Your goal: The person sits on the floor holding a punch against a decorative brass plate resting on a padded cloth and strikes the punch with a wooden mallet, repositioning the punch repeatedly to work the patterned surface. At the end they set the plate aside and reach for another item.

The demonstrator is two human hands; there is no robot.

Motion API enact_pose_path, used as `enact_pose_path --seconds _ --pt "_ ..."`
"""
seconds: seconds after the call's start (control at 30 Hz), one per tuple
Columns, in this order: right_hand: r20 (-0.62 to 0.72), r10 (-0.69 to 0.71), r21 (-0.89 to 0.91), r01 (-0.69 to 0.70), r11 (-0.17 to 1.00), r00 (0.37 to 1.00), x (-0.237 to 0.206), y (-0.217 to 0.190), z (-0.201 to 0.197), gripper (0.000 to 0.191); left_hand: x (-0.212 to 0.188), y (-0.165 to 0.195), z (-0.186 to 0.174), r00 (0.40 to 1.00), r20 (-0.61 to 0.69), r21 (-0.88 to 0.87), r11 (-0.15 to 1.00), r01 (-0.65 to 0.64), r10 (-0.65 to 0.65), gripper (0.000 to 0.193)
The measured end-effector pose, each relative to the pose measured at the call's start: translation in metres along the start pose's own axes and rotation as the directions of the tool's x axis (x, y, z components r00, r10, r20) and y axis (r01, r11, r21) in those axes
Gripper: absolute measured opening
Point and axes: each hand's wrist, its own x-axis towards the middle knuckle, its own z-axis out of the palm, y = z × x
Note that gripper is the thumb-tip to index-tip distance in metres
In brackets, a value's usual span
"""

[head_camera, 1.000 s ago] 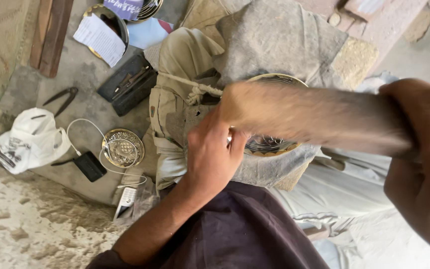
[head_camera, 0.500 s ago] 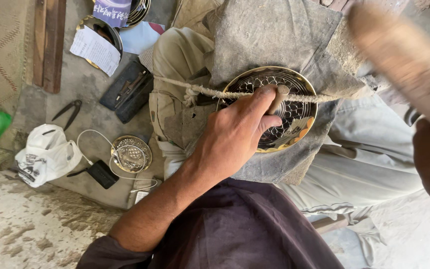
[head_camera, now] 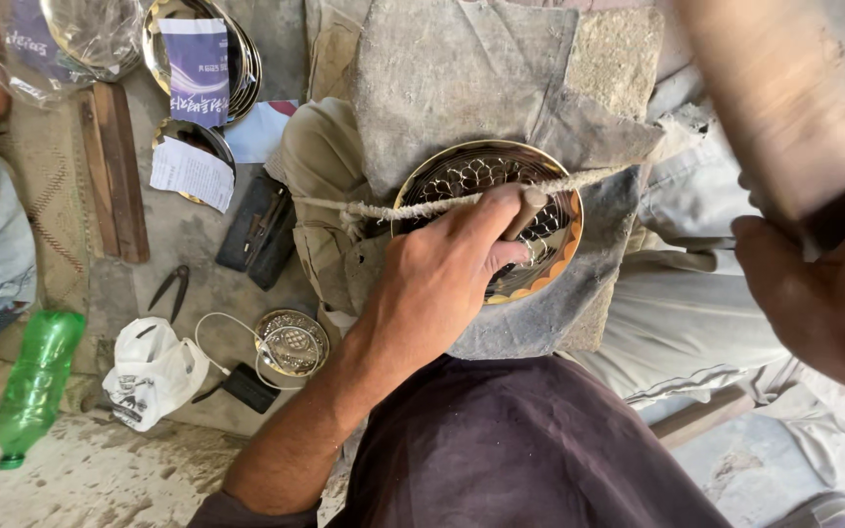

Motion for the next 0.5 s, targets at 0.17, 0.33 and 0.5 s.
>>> enact_pose_path --seconds 0.17,0.33,0.5 --pt "-0.009 0.014 -0.001 -0.014 1.000 1.000 -0.021 0.015 0.016 0.046 0.006 -0.009 0.003 0.987 0.157 -0.022 0.999 -0.023 0.026 0.037" --pt "-0.005 0.117 0.045 -0.117 0.992 0.993 -0.044 0.017 0.030 0.043 0.014 -0.012 0.003 0.969 0.242 -0.018 0.999 -0.046 0.049 0.037" --pt "-0.015 0.201 0.023 -0.200 0.980 0.980 -0.067 0.009 0.043 0.039 0.014 -0.009 -0.004 0.964 0.243 -0.034 0.994 -0.104 0.109 0.039"
